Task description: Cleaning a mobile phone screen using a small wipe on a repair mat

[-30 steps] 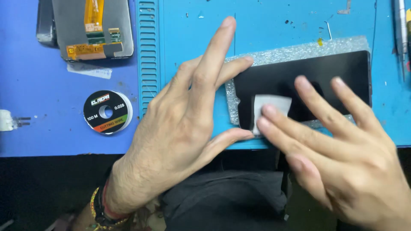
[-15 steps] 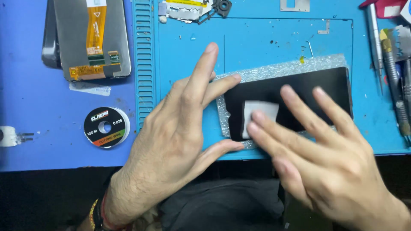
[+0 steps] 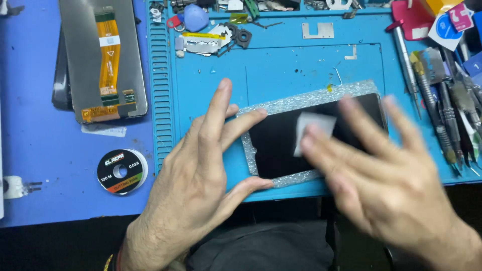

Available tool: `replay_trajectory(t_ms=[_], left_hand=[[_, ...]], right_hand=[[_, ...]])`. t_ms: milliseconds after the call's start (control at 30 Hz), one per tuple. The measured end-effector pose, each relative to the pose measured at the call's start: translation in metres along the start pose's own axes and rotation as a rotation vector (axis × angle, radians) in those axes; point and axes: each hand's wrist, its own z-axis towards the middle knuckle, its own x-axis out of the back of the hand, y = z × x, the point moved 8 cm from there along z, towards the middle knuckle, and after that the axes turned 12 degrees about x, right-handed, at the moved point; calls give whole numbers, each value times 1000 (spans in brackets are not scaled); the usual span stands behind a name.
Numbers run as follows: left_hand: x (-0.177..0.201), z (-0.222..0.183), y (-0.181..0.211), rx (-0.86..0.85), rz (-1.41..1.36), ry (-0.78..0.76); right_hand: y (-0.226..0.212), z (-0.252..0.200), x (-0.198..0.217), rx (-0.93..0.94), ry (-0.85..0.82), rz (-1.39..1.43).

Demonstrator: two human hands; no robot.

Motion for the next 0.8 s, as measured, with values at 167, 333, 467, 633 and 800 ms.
replay_trajectory(t_ms=[167,333,467,633,800], left_hand=[[-5,-1,-1,14,9,-14],[-4,-1,-2,29,-5,-6],[-8,-3,-3,27,16,-30],[-11,-5,-6,25,43,-21],[-10,-4,-4,41,-9,-33]], right_hand=[[13,-17,-2,-8,-3,29],[-10,-13,5,72,14,130],[17,-17,1,-54,-60,-122],[7,-31,4,44,-21,-9],[-5,-19,5,43,18,-27]])
